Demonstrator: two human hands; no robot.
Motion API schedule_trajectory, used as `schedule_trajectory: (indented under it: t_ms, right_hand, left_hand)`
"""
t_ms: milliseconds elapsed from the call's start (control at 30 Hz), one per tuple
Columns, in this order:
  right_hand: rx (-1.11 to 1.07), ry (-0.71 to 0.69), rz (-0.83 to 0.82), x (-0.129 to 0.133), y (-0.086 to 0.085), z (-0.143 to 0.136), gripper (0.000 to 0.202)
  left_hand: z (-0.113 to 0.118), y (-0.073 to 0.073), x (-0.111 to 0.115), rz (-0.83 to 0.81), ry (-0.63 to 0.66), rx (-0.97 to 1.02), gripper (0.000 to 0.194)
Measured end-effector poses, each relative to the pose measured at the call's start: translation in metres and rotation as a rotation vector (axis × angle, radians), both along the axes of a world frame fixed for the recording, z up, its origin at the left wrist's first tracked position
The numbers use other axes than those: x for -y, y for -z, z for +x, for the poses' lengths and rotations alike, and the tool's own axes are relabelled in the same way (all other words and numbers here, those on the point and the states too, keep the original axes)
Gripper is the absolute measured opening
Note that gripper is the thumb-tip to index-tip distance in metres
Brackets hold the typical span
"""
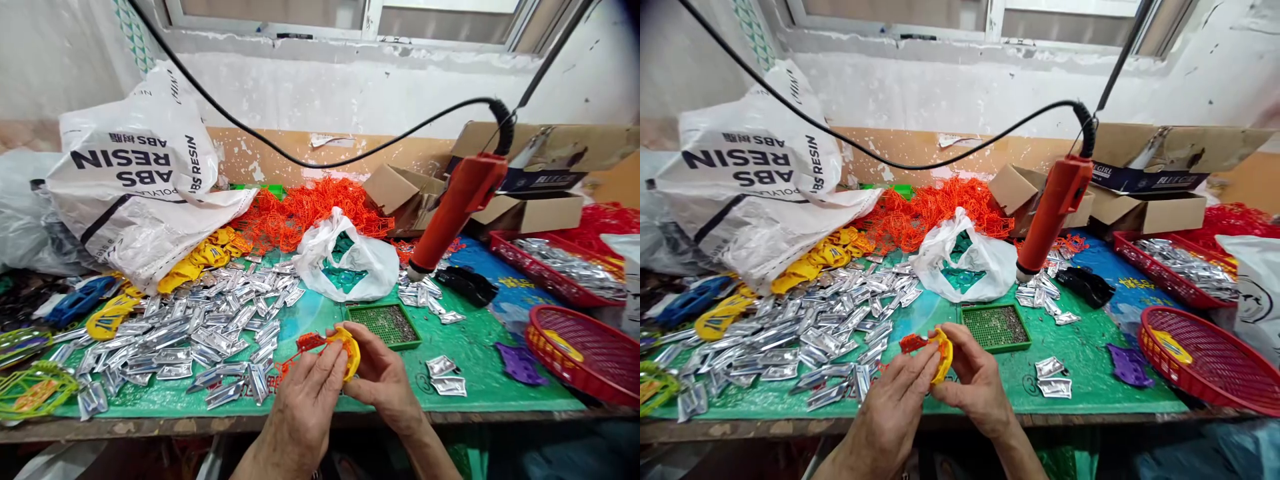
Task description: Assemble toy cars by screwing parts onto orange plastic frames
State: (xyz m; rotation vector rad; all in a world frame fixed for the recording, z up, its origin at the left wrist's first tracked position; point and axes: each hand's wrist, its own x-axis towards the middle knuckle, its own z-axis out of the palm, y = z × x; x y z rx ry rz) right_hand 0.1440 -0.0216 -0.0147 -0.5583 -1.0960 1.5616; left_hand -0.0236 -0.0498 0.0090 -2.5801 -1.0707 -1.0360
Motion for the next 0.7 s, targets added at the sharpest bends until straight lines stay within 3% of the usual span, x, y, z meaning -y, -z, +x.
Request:
schedule_trajectory:
  t_ms: [267, 433, 700]
  right_hand:
    - [-0.007, 0.024, 0.011, 0.0, 0.003, -0.002, 0.066]
    - [-0.003, 0.023, -0.013, 0.001, 0.001, -0.001, 0.067]
    - [0.001, 0.036, -0.012, 0.001, 0.004, -0.001, 0.066]
  left_hand:
    - [-0.005, 0.015, 0.001, -0.052, -0.001, -0.013, 0.06]
    - [-0.006, 0.016, 0.002, -0.06, 0.017, -0.009, 0.066]
    - [-0.001, 0.025, 0.0, -0.029, 0.013, 0.074, 0.063]
